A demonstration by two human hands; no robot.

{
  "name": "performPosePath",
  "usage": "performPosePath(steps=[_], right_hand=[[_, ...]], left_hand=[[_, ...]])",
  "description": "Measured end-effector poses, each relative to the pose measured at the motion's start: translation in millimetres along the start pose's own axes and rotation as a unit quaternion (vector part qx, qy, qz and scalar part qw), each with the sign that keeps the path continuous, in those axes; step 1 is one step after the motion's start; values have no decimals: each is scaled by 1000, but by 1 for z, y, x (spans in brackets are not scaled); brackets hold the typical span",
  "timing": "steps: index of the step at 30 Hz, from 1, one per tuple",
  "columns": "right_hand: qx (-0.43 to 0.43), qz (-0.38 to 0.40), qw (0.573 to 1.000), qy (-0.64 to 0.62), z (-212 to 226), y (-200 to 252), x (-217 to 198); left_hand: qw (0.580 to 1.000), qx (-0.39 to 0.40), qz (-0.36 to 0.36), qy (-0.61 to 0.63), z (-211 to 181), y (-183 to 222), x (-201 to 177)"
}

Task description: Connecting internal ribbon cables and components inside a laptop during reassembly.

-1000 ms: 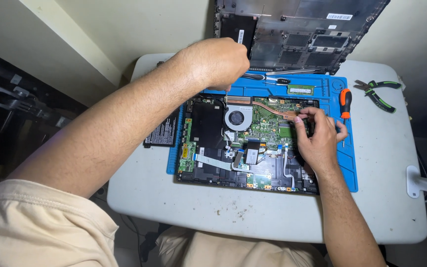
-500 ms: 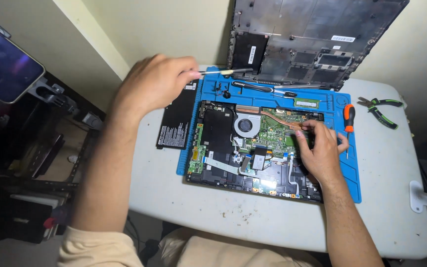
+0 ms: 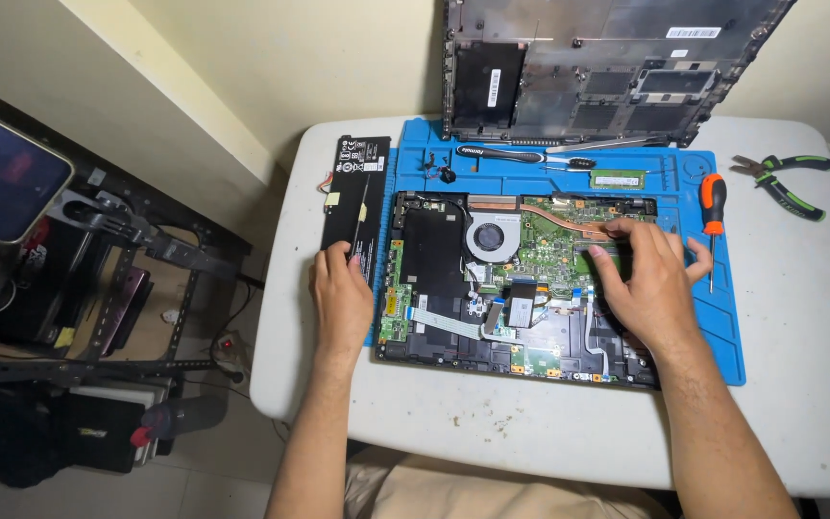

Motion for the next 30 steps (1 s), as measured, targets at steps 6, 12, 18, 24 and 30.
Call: performPosePath(steps=[6, 12, 18, 24, 30], right_hand=[[-71, -32, 996, 49, 15, 2, -5], [-133, 85, 986, -47, 63, 8, 10], [-182, 117, 966, -141, 86, 17, 15], [-164, 124, 942, -266, 76, 12, 11], [-148, 152, 931, -296, 83, 10, 13]], left_hand=[[999, 14, 22, -44, -16, -2, -9], [993, 89, 21, -68, -55, -5, -44], [954, 219, 143, 147, -102, 13, -28], [916, 339, 175, 122, -124, 10, -25], [902, 374, 181, 116, -124, 7, -14]])
Point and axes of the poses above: each hand's wrist, its own y-axis away from the middle knuckle, its own x-axis out of the palm, z = x × y, the point moved 5 cm from there along -y, towards the middle knuckle, and after that the axes turned 8 degrees about -y, right-handed, at the moved point
